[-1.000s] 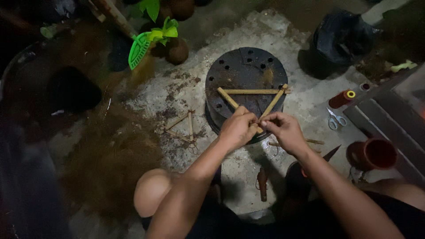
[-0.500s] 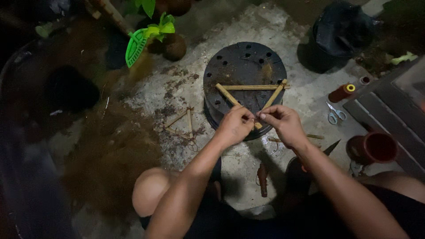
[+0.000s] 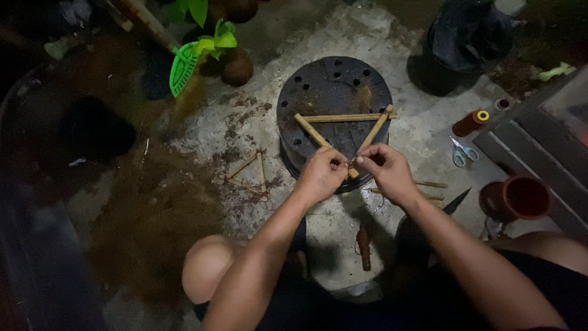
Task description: The person sits on the ground and assembles a triangular frame from bamboo sticks, fitting the sticks together and tying each joint with string by hand. They rotate the frame and work joint by joint, tightening the ties to hold the triangle shape.
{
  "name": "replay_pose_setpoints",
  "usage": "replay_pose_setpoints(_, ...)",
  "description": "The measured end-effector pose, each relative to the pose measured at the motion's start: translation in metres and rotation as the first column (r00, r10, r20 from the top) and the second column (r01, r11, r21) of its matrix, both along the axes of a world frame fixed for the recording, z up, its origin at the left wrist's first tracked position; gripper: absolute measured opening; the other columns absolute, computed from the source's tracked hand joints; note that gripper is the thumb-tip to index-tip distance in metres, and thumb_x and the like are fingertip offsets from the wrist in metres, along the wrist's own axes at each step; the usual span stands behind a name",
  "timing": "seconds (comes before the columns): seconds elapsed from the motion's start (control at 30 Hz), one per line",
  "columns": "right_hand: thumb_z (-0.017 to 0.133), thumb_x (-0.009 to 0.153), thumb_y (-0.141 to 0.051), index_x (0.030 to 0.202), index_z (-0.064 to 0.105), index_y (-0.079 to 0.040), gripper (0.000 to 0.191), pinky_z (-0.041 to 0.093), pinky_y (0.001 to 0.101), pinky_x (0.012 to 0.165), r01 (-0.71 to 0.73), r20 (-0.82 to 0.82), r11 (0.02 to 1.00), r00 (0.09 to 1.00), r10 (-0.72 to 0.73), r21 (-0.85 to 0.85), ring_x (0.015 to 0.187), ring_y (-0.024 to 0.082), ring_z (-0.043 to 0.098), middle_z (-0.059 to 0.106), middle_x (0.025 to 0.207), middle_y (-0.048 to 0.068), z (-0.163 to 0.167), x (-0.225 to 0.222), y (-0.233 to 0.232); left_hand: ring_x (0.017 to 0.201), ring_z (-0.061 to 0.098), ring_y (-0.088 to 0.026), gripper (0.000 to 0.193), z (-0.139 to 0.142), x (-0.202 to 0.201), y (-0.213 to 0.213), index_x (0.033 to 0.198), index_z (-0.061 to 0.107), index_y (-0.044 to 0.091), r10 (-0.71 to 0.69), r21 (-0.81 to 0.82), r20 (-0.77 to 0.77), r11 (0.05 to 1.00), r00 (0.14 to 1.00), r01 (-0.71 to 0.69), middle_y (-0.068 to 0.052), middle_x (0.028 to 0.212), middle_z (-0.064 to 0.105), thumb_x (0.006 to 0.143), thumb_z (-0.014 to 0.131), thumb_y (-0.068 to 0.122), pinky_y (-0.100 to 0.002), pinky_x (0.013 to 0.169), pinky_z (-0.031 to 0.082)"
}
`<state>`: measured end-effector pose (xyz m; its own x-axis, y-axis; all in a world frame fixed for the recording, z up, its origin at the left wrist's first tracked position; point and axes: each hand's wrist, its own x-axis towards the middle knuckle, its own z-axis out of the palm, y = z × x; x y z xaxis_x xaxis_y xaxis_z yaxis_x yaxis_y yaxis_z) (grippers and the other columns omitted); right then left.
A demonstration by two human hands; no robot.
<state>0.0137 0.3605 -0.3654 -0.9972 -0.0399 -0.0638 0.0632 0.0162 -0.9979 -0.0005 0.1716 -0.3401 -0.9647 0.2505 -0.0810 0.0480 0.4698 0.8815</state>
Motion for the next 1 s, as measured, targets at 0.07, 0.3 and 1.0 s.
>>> replay_pose_setpoints(0.07,0.071,0.096,-0.010,0.100,0.063,-0.002,0.012,0.053,0.0256,0.080,0.036,0.007,0.998,0.999,-0.036,0.042,0.089,0.009,0.062,0.068,0.098,0.002,-0.001,0.002,-0.003,0.087,0.073,-0.016,0.019,0.001,0.000,0.002,0.098,0.071,0.001,0.043,0.110,0.020,0.993,0.999,-0.045,-0.010,0.099,0.070,0.088,0.070,0.016,-0.031,0.075,0.059)
replay_pose_setpoints(0.3,0.070,0.098,-0.013,0.099,0.062,-0.003,0.013,0.048,0.0245,0.071,0.103,0.001,0.992,0.995,-0.103,0.076,0.080,0.007,0.056,0.063,0.089,0.000,-0.013,0.010,-0.009,0.069,0.061,-0.011,0.017,0.008,0.002,0.011,0.099,0.071,0.001,0.135,0.145,0.146,0.977,0.980,-0.157,-0.006,0.082,0.071,0.092,0.072,0.017,-0.028,0.061,0.049)
replay_pose_setpoints(1.0,0.073,0.097,-0.012,0.094,0.066,-0.001,0.013,0.048,0.0275,0.068,0.217,0.097,0.932,0.962,-0.255,0.291,0.075,0.012,0.057,0.066,0.083,0.006,-0.014,0.024,-0.016,0.068,0.065,-0.010,0.011,-0.001,0.005,0.025,0.100,0.065,-0.001,0.112,0.229,0.169,0.962,0.979,-0.150,-0.007,0.082,0.070,0.094,0.066,0.008,-0.026,0.060,0.054)
